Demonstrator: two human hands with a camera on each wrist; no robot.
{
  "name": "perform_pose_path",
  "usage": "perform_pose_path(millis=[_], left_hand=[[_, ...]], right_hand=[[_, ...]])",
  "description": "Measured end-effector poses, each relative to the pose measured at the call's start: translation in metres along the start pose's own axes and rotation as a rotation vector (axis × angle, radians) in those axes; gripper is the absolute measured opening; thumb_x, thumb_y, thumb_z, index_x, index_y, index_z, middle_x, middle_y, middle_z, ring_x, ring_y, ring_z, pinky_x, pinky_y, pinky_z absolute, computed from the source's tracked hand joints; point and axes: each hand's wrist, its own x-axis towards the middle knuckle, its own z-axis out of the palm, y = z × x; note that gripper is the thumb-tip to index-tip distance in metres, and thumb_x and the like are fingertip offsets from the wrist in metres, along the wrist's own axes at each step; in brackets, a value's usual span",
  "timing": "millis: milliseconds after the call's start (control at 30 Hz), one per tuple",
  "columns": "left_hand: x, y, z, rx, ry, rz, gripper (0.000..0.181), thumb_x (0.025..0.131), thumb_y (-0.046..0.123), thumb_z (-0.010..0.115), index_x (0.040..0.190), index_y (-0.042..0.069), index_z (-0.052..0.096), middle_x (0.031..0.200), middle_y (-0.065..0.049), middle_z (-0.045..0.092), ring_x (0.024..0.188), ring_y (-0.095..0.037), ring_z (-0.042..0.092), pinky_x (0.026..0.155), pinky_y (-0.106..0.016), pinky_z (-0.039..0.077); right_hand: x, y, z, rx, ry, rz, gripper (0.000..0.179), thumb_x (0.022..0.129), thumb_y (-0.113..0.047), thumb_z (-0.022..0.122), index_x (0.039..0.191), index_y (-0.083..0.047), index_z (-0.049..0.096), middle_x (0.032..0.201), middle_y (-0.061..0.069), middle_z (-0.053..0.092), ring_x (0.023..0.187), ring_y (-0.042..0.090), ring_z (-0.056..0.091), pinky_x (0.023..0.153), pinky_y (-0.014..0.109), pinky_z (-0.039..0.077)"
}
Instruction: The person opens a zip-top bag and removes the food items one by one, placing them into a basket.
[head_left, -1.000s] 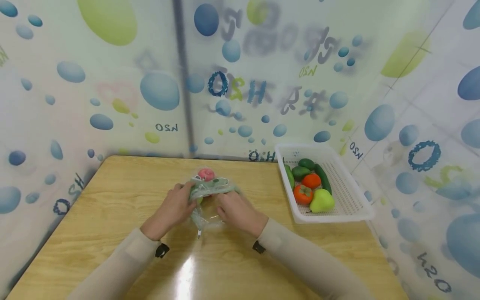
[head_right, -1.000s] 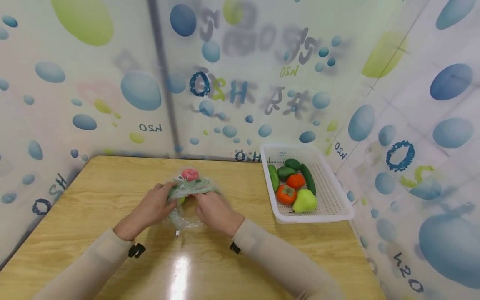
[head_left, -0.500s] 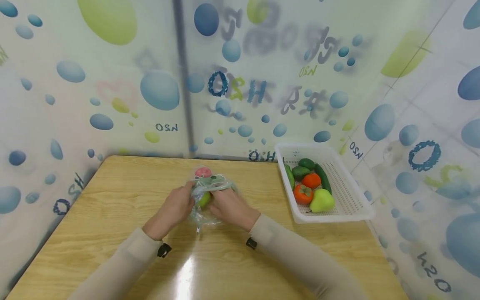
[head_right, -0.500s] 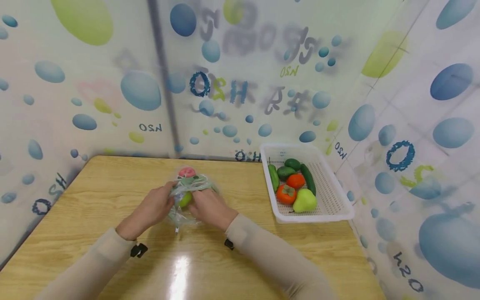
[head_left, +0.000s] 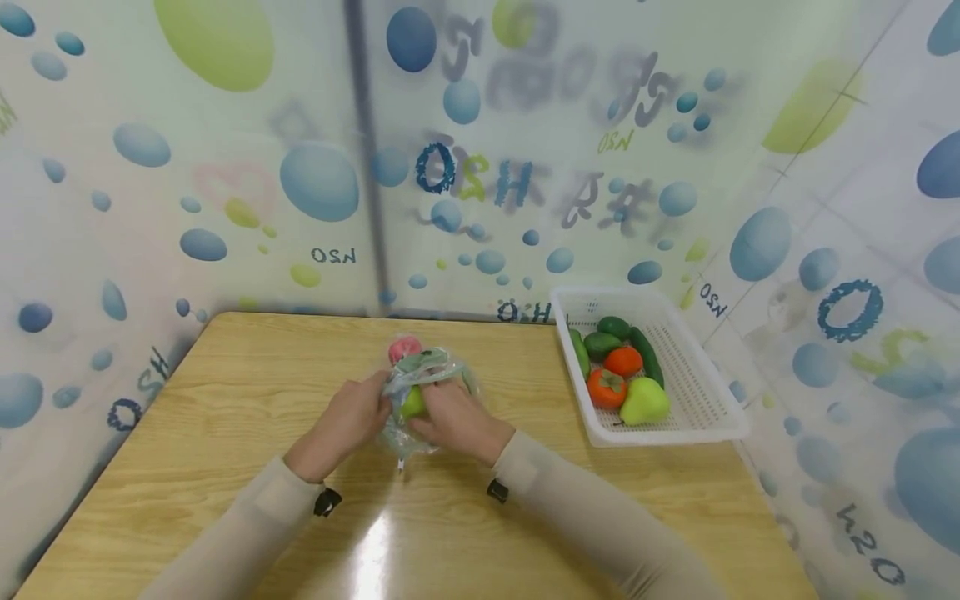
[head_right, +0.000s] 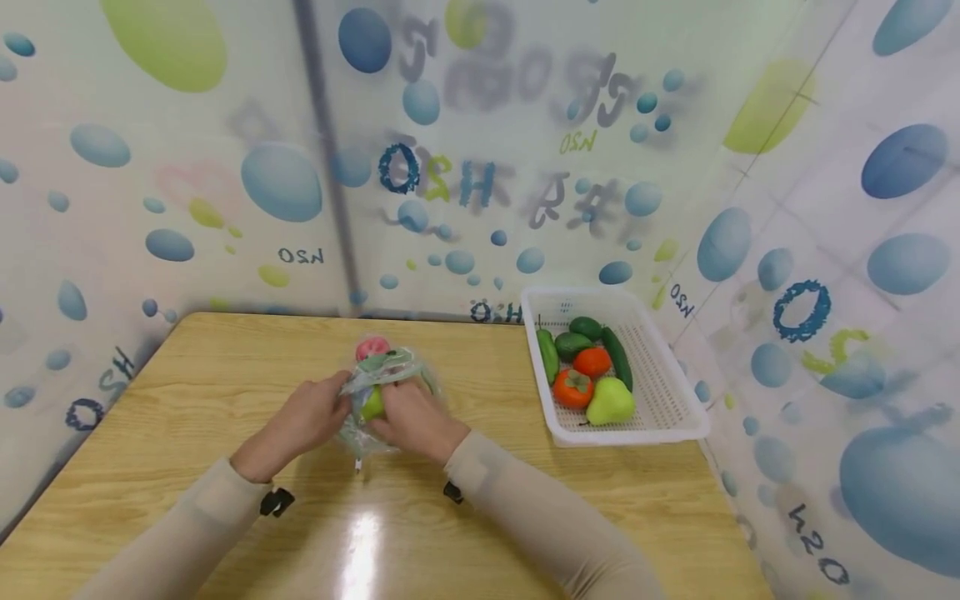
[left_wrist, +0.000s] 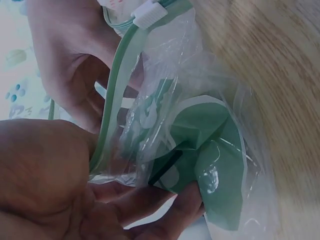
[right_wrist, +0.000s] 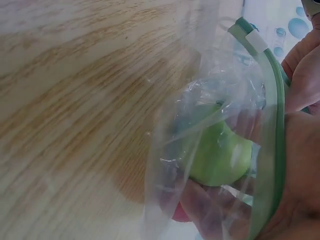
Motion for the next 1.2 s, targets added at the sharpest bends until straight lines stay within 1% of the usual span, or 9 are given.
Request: perform_pose_path(millis=[100,200,333,433,600,733,967,1067,1200], left_hand=[[-0.0003,0.0022,-0.0002,-0.031,-0.04,-0.031,0.052,0.112,0.003,0.061,0.161,-0.012,0.056,0.094,-0.02,0.077,0.065,-0.02,0.061,0.055,-0.031,0.05],[0.0001,0.0032,0.0009,-0.058,-0.07,-0.054,0.055,0.113,0.004,0.06,0.164,-0.012,0.052,0.097,-0.018,0.075,0.066,-0.019,0.061,0.056,-0.03,0.05],[0.0012,0.0042,0.0025,-0.089,-0.104,-0.075,0.057,0.114,0.006,0.058,0.167,-0.012,0.048,0.1,-0.018,0.074,0.068,-0.019,0.061,0.057,-0.031,0.051],[0.0014,0.005,0.0026,-0.096,-0.105,-0.075,0.055,0.114,0.006,0.058,0.166,-0.013,0.049,0.101,-0.018,0.074,0.069,-0.02,0.061,0.058,-0.032,0.051],[-0.0008,0.0035,0.0015,-0.1,-0.084,-0.063,0.05,0.114,0.007,0.057,0.159,-0.013,0.053,0.095,-0.015,0.071,0.069,-0.019,0.06,0.058,-0.032,0.05],[-0.0031,0.0023,0.0019,-0.114,-0.088,-0.068,0.051,0.115,0.008,0.056,0.161,-0.014,0.052,0.092,-0.014,0.07,0.067,-0.019,0.06,0.057,-0.032,0.049],[-0.0042,0.0027,0.0035,-0.118,-0.086,-0.063,0.054,0.116,0.01,0.056,0.164,-0.014,0.05,0.097,-0.015,0.073,0.067,-0.018,0.06,0.057,-0.032,0.049],[-0.0035,0.0025,0.0032,-0.12,-0.087,-0.07,0.055,0.117,0.011,0.055,0.165,-0.014,0.048,0.1,-0.017,0.073,0.07,-0.02,0.061,0.058,-0.033,0.05],[-0.0025,0.0018,0.0032,-0.111,-0.085,-0.083,0.054,0.116,0.012,0.055,0.164,-0.015,0.049,0.108,-0.022,0.075,0.076,-0.022,0.064,0.061,-0.034,0.051]], right_hand=[[-0.0012,0.0003,0.0004,0.005,-0.007,0.006,0.085,0.105,-0.024,0.089,0.173,0.001,0.044,0.161,0.019,0.071,0.143,0.031,0.075,0.129,0.042,0.056],[-0.0013,0.0004,0.0012,0.031,-0.014,0.019,0.084,0.105,-0.022,0.089,0.173,0.0,0.046,0.158,0.018,0.073,0.139,0.029,0.076,0.127,0.041,0.058],[-0.0002,-0.0009,0.0008,0.064,-0.009,0.043,0.074,0.104,-0.019,0.088,0.167,-0.001,0.053,0.145,0.014,0.078,0.122,0.024,0.079,0.115,0.035,0.065],[0.0001,-0.002,-0.0001,0.08,-0.003,0.068,0.073,0.102,-0.017,0.09,0.165,-0.002,0.056,0.141,0.013,0.078,0.117,0.021,0.079,0.108,0.032,0.066],[0.0003,-0.0036,0.0002,0.065,-0.003,0.062,0.076,0.101,-0.017,0.091,0.166,-0.004,0.055,0.142,0.012,0.078,0.12,0.022,0.079,0.11,0.033,0.066],[-0.0006,-0.0043,0.0026,0.05,-0.01,0.052,0.077,0.101,-0.021,0.092,0.167,-0.005,0.055,0.142,0.012,0.079,0.125,0.024,0.08,0.114,0.035,0.065],[-0.0028,-0.0056,0.004,0.057,-0.022,0.068,0.085,0.099,-0.021,0.094,0.17,-0.004,0.051,0.162,0.017,0.069,0.147,0.031,0.071,0.129,0.043,0.056],[-0.0043,-0.0049,0.002,0.072,-0.029,0.074,0.085,0.1,-0.022,0.094,0.171,-0.006,0.051,0.165,0.017,0.067,0.148,0.03,0.07,0.13,0.044,0.055],[-0.008,-0.0034,-0.004,0.102,-0.033,0.077,0.081,0.1,-0.022,0.094,0.17,-0.01,0.055,0.162,0.015,0.069,0.14,0.028,0.073,0.123,0.043,0.06]])
